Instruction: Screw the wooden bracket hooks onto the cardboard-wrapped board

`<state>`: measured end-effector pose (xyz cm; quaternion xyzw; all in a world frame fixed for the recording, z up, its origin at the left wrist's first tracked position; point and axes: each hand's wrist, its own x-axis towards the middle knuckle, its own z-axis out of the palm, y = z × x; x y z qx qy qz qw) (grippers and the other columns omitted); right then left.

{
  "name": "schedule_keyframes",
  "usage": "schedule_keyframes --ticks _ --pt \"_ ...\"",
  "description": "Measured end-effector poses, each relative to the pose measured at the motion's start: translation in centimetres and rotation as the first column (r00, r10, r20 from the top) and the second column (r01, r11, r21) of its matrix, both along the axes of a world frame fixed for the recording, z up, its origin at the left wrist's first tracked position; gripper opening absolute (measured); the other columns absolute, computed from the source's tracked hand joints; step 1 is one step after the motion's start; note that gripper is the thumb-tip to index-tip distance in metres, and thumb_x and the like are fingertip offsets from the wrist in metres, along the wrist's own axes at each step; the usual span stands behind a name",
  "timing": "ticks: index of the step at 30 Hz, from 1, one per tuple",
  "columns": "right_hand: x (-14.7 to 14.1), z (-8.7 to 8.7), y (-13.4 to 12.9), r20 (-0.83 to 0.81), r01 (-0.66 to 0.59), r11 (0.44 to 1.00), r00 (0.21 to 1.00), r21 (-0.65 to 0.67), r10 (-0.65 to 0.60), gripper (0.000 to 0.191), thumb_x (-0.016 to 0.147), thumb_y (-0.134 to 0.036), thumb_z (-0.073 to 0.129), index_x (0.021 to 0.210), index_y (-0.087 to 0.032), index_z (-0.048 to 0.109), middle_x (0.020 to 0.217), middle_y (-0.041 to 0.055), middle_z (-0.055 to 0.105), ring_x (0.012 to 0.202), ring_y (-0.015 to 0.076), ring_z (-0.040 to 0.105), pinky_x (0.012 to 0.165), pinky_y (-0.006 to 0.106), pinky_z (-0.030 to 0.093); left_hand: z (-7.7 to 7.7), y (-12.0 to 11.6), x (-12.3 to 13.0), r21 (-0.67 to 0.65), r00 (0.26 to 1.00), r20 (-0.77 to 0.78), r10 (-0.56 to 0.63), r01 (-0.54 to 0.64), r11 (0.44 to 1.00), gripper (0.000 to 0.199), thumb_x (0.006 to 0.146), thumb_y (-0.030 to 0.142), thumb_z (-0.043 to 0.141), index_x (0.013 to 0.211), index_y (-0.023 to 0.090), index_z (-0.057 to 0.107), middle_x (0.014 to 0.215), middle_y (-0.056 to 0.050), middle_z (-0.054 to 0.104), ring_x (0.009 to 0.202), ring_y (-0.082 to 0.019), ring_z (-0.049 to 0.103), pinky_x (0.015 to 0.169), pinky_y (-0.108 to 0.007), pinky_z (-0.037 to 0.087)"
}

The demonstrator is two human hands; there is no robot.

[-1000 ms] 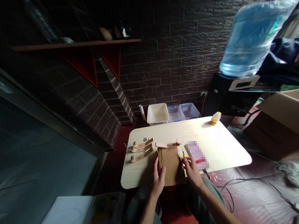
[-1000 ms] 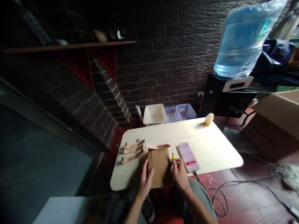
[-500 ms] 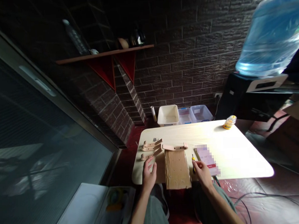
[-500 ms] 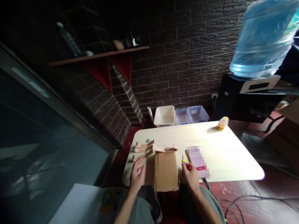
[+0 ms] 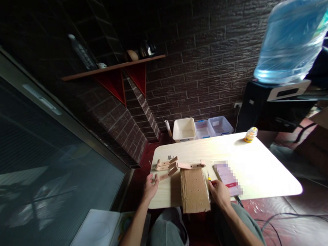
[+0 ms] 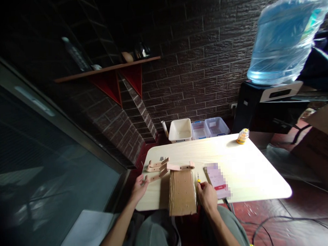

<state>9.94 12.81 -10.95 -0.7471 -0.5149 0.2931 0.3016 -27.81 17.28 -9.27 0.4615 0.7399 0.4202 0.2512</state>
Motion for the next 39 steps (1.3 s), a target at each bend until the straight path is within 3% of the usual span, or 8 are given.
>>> schedule_keyframes --ticks 7,13,18,24,27,31,35,39 --pt "-0.2 -0.4 0.2 0.067 0.02 0.999 0.998 0.035 -0.022 0.041 0.088 -0.057 0.052 0.091 -0.02 0.067 0.083 0.0112 0.073 0.077 0.0261 0.068 0.064 0.032 0.043 -0.3 -0.4 -0.1 0.042 0.998 0.002 -0.067 0.067 0.997 0.052 0.07 0.057 0.063 0.101 0.016 0.063 0.102 -0.014 0.074 0.092 -0.028 0.072 0.085 -0.042 0.058" --pt "-0.5 0.2 -0.5 0.055 0.015 0.989 0.998 0.145 -0.023 0.041 0.092 -0.052 0.046 0.1 -0.018 0.067 0.1 0.0143 0.071 0.084 0.0255 0.067 0.074 0.034 0.047 0.3 -2.6 0.4 0.095 0.998 0.032 -0.056 0.053 0.994 0.047 0.068 0.057 0.067 0.093 0.018 0.061 0.096 -0.011 0.073 0.089 -0.029 0.073 0.084 -0.044 0.059" --pt "-0.7 1.5 -1.2 -0.009 -0.006 0.968 1.0 0.252 0.009 0.043 0.092 -0.055 0.046 0.094 -0.019 0.068 0.097 0.014 0.071 0.087 0.0269 0.067 0.078 0.035 0.049 1.6 -5.9 1.3 0.153 0.991 0.11 -0.073 0.055 0.987 0.05 0.071 0.059 0.068 0.098 0.018 0.059 0.1 -0.012 0.072 0.093 -0.029 0.073 0.082 -0.043 0.061" --pt "-1.3 3.9 -3.1 -0.12 0.022 0.917 0.992 0.398 0.029 0.048 0.096 -0.057 0.04 0.103 -0.017 0.066 0.102 0.0151 0.07 0.095 0.027 0.065 0.083 0.038 0.05 4.1 -9.4 2.7 0.222 0.974 0.209 -0.091 0.043 0.974 0.059 0.074 0.064 0.069 0.107 0.017 0.054 0.11 -0.014 0.069 0.091 -0.027 0.074 0.079 -0.042 0.064" --pt "-2.5 5.3 -5.3 -0.31 0.033 0.889 0.943 0.458 0.124 0.048 0.094 -0.059 0.046 0.106 -0.017 0.067 0.105 0.0149 0.071 0.094 0.0269 0.065 0.08 0.039 0.053 5.5 -11.2 5.4 0.261 0.961 0.248 -0.12 0.053 0.964 0.057 0.078 0.062 0.069 0.11 0.018 0.053 0.117 -0.014 0.066 0.099 -0.027 0.073 0.084 -0.041 0.063" --pt "-4.6 7.8 -8.4 -0.575 -0.061 0.932 0.772 0.357 0.271 0.055 0.091 -0.062 0.053 0.121 -0.017 0.066 0.119 0.0161 0.07 0.104 0.0282 0.068 0.084 0.039 0.056 7.2 -14.1 12.1 0.312 0.902 0.371 -0.22 0.102 0.945 0.047 0.083 0.054 0.069 0.112 0.019 0.055 0.12 -0.013 0.067 0.108 -0.027 0.071 0.091 -0.04 0.061" --pt "-5.3 10.8 -10.0 -0.663 -0.187 0.901 0.623 0.391 0.416 0.056 0.089 -0.065 0.058 0.12 -0.019 0.068 0.118 0.0143 0.072 0.105 0.029 0.069 0.09 0.041 0.056 8.0 -16.7 18.6 0.279 0.738 0.599 -0.309 0.169 0.945 0.044 0.085 0.049 0.071 0.117 0.021 0.059 0.125 -0.014 0.069 0.114 -0.029 0.069 0.094 -0.042 0.06" --pt "-3.8 13.0 -10.6 -0.683 -0.208 0.889 0.576 0.409 0.449 0.055 0.087 -0.064 0.061 0.117 -0.02 0.069 0.112 0.0127 0.074 0.106 0.0296 0.069 0.093 0.041 0.055 8.4 -17.8 21.5 0.206 0.536 0.817 -0.211 0.071 0.976 0.046 0.079 0.044 0.08 0.116 0.021 0.063 0.124 -0.014 0.071 0.108 -0.03 0.072 0.094 -0.044 0.061"
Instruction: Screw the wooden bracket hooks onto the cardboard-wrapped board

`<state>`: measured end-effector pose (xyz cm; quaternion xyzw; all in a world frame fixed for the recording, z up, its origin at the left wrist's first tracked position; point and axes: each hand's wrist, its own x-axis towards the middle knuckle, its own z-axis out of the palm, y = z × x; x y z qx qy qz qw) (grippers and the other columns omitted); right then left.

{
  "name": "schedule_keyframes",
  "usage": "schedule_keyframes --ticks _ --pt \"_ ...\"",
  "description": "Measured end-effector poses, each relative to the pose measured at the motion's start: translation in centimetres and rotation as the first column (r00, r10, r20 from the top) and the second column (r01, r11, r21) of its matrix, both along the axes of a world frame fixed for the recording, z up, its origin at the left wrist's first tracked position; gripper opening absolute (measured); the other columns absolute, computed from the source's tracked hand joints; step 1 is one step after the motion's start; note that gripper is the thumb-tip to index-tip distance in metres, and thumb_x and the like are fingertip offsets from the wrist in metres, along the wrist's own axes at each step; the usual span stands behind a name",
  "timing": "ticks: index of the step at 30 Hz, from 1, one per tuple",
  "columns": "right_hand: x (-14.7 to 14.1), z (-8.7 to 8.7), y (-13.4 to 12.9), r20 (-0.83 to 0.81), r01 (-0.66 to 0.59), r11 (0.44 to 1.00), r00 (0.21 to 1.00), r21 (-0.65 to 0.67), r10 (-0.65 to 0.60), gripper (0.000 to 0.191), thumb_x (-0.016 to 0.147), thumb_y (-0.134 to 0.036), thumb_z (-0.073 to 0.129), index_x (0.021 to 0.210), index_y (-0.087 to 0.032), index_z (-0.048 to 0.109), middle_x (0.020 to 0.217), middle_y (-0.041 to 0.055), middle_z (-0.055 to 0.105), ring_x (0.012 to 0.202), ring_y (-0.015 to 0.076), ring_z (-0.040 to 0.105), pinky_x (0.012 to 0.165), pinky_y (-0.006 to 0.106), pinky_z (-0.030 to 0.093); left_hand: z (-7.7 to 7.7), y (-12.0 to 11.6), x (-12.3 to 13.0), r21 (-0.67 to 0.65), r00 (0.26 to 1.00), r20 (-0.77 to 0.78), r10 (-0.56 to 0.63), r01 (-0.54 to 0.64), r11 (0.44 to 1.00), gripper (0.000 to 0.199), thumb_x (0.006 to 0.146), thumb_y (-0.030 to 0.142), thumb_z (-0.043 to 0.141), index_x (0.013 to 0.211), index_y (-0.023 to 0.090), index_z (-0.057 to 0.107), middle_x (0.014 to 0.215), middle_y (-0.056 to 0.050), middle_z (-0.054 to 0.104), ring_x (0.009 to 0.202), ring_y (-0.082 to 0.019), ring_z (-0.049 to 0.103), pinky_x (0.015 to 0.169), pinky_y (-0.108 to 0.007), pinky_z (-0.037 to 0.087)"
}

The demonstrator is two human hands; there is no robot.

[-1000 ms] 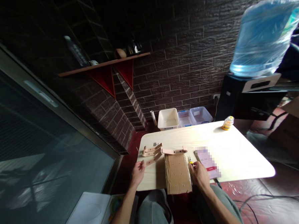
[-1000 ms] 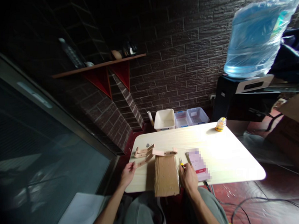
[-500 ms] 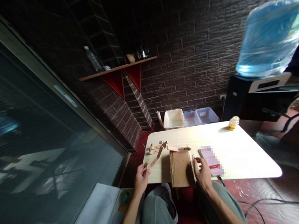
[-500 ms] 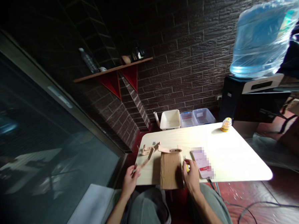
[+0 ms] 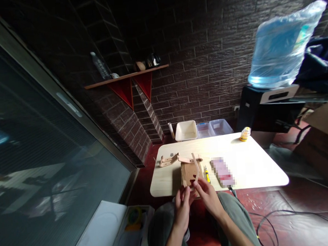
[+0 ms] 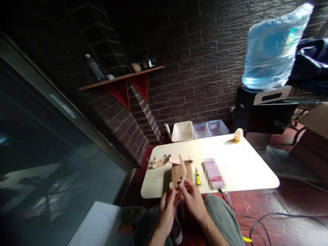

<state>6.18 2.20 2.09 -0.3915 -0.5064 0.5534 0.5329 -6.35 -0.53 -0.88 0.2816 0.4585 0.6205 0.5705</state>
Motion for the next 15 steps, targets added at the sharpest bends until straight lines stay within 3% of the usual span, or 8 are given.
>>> schedule_keyframes --ticks 4,10,12,15 --pt "1.7 1.2 -0.2 0.004 -0.028 0.999 1.0 0.016 0.028 0.048 0.089 -0.059 0.063 0.114 -0.02 0.069 0.11 0.0115 0.074 0.104 0.0285 0.068 0.096 0.041 0.052 0.7 -0.1 0.2 -0.031 0.991 0.133 -0.023 0.027 0.999 0.044 0.075 0.039 0.084 0.11 0.019 0.066 0.118 -0.013 0.074 0.106 -0.029 0.073 0.098 -0.044 0.059" --pt "2.1 2.0 0.0 -0.058 -0.026 1.0 0.998 0.003 0.026 0.041 0.084 -0.056 0.07 0.102 -0.02 0.07 0.097 0.0081 0.074 0.093 0.0258 0.069 0.086 0.036 0.054 0.8 0.0 0.1 -0.077 0.989 0.142 -0.03 0.041 0.996 0.043 0.076 0.043 0.083 0.108 0.02 0.067 0.105 -0.01 0.078 0.099 -0.027 0.075 0.094 -0.041 0.06" --pt "2.0 2.0 0.2 -0.091 -0.036 0.999 0.995 0.004 0.036 0.038 0.083 -0.055 0.072 0.099 -0.02 0.069 0.093 0.0065 0.073 0.09 0.0242 0.068 0.083 0.034 0.053 0.6 0.0 -0.1 -0.088 0.993 0.1 -0.07 0.079 0.993 0.046 0.078 0.049 0.079 0.112 0.02 0.067 0.109 -0.012 0.076 0.101 -0.028 0.074 0.089 -0.041 0.061" --pt "2.0 1.8 0.7 -0.09 -0.03 1.0 0.996 0.002 0.03 0.038 0.083 -0.054 0.072 0.097 -0.019 0.07 0.088 0.0049 0.073 0.086 0.022 0.066 0.081 0.033 0.052 0.7 0.2 -0.6 -0.063 0.994 -0.103 -0.043 0.036 0.997 0.049 0.08 0.052 0.075 0.118 0.023 0.066 0.128 -0.012 0.07 0.115 -0.03 0.069 0.087 -0.038 0.061"
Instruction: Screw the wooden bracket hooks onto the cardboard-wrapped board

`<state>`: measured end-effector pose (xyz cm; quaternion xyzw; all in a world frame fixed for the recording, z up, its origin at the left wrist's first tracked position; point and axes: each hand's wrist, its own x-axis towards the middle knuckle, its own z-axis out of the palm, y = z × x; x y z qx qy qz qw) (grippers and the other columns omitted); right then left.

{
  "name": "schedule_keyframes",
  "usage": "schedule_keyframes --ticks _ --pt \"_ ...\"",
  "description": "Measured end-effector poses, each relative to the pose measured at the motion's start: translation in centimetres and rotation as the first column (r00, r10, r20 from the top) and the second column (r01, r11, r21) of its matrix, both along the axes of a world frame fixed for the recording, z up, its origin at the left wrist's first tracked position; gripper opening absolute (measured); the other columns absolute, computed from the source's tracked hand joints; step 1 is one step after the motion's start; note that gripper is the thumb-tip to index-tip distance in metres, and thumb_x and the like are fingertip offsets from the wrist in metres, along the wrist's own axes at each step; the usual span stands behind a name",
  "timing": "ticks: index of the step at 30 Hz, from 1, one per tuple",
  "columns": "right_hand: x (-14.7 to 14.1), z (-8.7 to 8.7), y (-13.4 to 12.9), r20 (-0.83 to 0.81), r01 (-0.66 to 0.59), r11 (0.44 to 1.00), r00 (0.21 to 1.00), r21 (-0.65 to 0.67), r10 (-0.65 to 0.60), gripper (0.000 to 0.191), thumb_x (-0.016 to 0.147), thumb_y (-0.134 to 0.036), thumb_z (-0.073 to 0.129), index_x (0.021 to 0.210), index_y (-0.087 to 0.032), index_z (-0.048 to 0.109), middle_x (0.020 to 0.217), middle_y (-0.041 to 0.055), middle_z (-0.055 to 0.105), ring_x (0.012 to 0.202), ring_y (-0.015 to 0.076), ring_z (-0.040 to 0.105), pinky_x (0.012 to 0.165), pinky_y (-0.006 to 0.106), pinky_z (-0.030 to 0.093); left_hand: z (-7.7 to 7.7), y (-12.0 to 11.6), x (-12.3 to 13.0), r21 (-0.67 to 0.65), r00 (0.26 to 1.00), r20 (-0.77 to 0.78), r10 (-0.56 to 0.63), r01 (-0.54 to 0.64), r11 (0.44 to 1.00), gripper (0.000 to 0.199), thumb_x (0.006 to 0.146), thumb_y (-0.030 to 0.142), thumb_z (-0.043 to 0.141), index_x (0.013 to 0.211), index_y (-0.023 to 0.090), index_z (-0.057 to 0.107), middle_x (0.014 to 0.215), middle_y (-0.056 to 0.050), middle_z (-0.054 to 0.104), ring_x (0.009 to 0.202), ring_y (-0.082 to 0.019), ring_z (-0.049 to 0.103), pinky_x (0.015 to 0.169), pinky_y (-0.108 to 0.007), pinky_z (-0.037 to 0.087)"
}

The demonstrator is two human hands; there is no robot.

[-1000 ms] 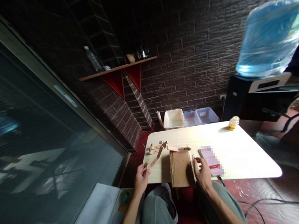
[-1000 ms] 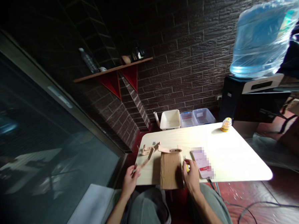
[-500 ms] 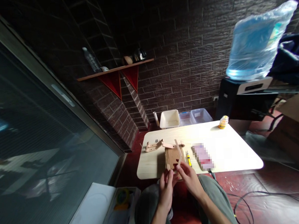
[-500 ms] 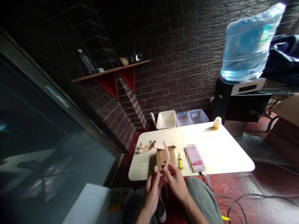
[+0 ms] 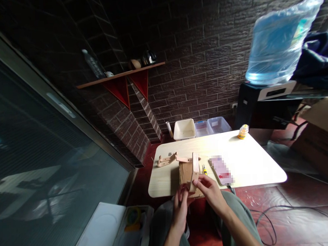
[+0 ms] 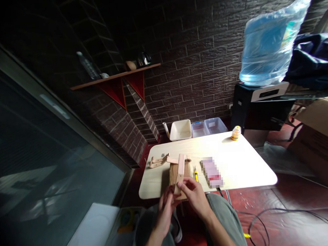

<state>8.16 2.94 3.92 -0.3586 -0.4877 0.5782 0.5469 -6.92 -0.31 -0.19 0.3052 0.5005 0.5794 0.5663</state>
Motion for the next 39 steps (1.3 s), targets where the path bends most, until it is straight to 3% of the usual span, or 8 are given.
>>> schedule_keyframes --ticks 5,9,17,22,29,32,35,39 --pt "0.0 -0.9 0.7 0.086 -0.013 1.0 0.996 0.006 0.012 0.043 0.081 -0.059 0.072 0.096 -0.018 0.072 0.085 0.0055 0.073 0.081 0.0215 0.066 0.076 0.032 0.053 2.0 1.8 -1.0 0.167 0.943 -0.328 0.061 -0.006 0.986 0.042 0.085 0.051 0.069 0.111 0.019 0.069 0.117 -0.012 0.073 0.113 -0.027 0.069 0.099 -0.035 0.054" --pt "-0.4 -1.5 0.8 0.194 0.004 0.999 0.981 0.032 -0.01 0.041 0.084 -0.057 0.068 0.098 -0.019 0.073 0.089 0.007 0.074 0.084 0.023 0.067 0.079 0.034 0.053 3.3 3.6 -1.3 0.188 0.92 -0.392 0.008 0.071 0.98 0.043 0.083 0.048 0.073 0.111 0.016 0.07 0.11 -0.014 0.075 0.102 -0.026 0.072 0.09 -0.033 0.057" --pt "-0.2 -1.8 1.1 0.368 0.063 0.983 0.922 0.172 -0.124 0.033 0.089 -0.053 0.064 0.091 -0.022 0.074 0.086 0.0058 0.074 0.082 0.0225 0.067 0.075 0.031 0.052 3.6 4.6 -1.5 0.197 0.876 -0.482 0.016 0.09 0.976 0.033 0.081 0.046 0.074 0.096 0.017 0.077 0.095 -0.01 0.078 0.091 -0.024 0.073 0.084 -0.031 0.057" --pt "0.4 -1.9 1.2 0.313 0.053 0.996 0.947 0.07 -0.073 0.041 0.086 -0.058 0.066 0.094 -0.02 0.074 0.086 0.0068 0.075 0.08 0.0229 0.067 0.073 0.031 0.051 3.5 3.7 -1.9 0.185 0.813 -0.582 0.008 0.123 0.975 0.033 0.083 0.05 0.07 0.089 0.017 0.076 0.082 -0.007 0.076 0.077 -0.021 0.069 0.07 -0.027 0.053" --pt "1.6 -1.6 1.6 0.202 0.027 0.999 0.979 -0.033 -0.02 0.046 0.086 -0.06 0.065 0.098 -0.017 0.074 0.093 0.0079 0.075 0.089 0.0245 0.066 0.079 0.032 0.051 1.4 0.0 -2.4 -0.052 0.51 -0.836 -0.202 0.293 0.955 0.047 0.091 0.051 0.057 0.058 0.02 0.068 0.054 -0.004 0.064 0.056 -0.018 0.061 0.063 -0.028 0.047" --pt "1.6 -1.4 1.4 0.183 0.033 0.999 0.983 -0.04 -0.025 0.046 0.087 -0.06 0.064 0.097 -0.017 0.074 0.095 0.0085 0.075 0.09 0.025 0.066 0.08 0.033 0.051 0.9 -1.0 -2.5 -0.012 0.601 -0.772 -0.209 0.315 0.949 0.028 0.088 0.045 0.062 0.095 0.022 0.076 0.091 -0.007 0.077 0.082 -0.022 0.069 0.078 -0.031 0.053" --pt "1.1 -1.3 1.0 0.141 0.025 0.998 0.99 -0.058 -0.017 0.044 0.087 -0.058 0.065 0.097 -0.017 0.074 0.093 0.0082 0.075 0.089 0.0247 0.066 0.082 0.033 0.051 1.5 -1.2 -2.2 0.014 0.725 -0.652 -0.221 0.303 0.953 0.051 0.085 0.045 0.068 0.13 0.022 0.062 0.131 -0.01 0.066 0.106 -0.024 0.068 0.093 -0.034 0.054" --pt "0.4 -1.5 0.4 0.131 0.018 0.998 0.991 -0.058 -0.01 0.043 0.086 -0.058 0.066 0.096 -0.017 0.074 0.09 0.0075 0.074 0.089 0.025 0.065 0.082 0.034 0.05 2.7 -0.7 -1.2 0.094 0.74 -0.646 -0.184 0.318 0.944 0.039 0.088 0.047 0.066 0.115 0.019 0.067 0.118 -0.01 0.07 0.108 -0.024 0.067 0.099 -0.036 0.051"
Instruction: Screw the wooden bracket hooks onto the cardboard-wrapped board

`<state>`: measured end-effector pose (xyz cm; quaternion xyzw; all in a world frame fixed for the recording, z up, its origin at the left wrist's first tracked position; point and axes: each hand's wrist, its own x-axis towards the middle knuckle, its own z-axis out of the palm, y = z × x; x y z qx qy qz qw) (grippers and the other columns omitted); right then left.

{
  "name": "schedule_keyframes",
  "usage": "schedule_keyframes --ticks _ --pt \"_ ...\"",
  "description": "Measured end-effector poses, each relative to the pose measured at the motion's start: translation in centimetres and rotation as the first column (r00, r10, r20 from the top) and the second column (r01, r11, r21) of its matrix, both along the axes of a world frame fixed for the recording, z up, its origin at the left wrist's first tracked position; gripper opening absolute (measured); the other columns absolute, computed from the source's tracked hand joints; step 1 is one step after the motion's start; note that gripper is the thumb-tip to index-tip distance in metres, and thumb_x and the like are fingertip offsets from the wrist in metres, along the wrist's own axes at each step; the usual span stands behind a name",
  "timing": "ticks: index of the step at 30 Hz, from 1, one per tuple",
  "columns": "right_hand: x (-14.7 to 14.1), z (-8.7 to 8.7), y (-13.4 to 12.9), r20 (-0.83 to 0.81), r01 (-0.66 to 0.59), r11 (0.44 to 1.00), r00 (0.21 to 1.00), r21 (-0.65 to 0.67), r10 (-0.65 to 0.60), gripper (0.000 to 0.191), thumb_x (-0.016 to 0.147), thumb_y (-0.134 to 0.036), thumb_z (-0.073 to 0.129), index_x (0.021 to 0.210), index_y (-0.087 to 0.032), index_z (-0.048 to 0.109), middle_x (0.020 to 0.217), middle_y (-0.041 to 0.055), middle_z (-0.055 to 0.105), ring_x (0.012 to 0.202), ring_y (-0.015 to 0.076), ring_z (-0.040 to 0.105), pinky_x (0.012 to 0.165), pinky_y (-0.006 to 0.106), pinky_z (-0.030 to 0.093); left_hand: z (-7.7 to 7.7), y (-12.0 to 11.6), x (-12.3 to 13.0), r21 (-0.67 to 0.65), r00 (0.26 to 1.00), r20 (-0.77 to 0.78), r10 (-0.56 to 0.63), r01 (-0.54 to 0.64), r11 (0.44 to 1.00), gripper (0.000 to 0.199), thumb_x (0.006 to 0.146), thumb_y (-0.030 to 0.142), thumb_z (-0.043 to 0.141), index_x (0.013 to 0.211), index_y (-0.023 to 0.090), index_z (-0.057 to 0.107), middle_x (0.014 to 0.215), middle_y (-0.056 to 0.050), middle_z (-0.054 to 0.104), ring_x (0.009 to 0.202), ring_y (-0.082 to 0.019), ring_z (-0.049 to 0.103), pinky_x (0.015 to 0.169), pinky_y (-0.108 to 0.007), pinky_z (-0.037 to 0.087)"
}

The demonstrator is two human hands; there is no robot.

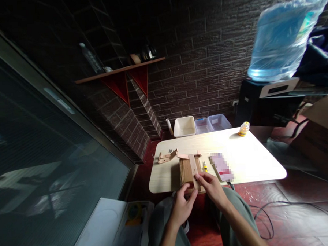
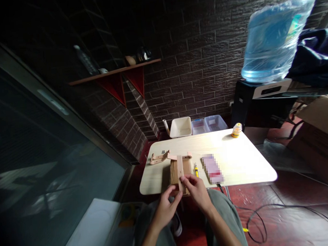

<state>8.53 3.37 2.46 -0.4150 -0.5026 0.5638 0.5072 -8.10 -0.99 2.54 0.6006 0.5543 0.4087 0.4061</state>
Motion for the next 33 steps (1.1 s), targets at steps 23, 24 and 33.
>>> schedule_keyframes --ticks 23,24,33 --pt "1.8 2.0 1.2 0.296 -0.311 0.946 0.916 0.092 0.272 0.041 0.095 -0.056 0.053 0.094 -0.018 0.068 0.086 0.0047 0.069 0.081 0.0191 0.063 0.074 0.03 0.05 0.2 1.0 -2.8 0.117 0.974 -0.22 -0.044 0.071 0.991 0.021 0.093 0.041 0.058 0.097 0.022 0.068 0.097 -0.004 0.068 0.094 -0.02 0.066 0.088 -0.031 0.052" --pt "1.8 2.0 1.5 0.326 -0.284 0.953 0.915 0.103 0.237 0.042 0.096 -0.056 0.051 0.09 -0.017 0.067 0.082 0.004 0.068 0.076 0.018 0.061 0.071 0.029 0.048 0.3 1.1 -2.9 0.119 0.973 -0.228 -0.044 0.073 0.99 0.021 0.093 0.041 0.058 0.098 0.023 0.068 0.097 -0.005 0.069 0.096 -0.021 0.066 0.089 -0.031 0.052" --pt "2.6 0.3 1.4 0.374 -0.509 0.857 0.812 0.075 0.449 0.028 0.091 -0.042 0.064 0.107 -0.02 0.067 0.089 0.0025 0.069 0.077 0.0165 0.06 0.069 0.027 0.047 0.1 1.7 -2.9 0.069 0.982 -0.181 -0.057 0.07 0.995 0.024 0.094 0.043 0.057 0.102 0.022 0.066 0.098 -0.004 0.07 0.093 -0.02 0.067 0.089 -0.03 0.052"
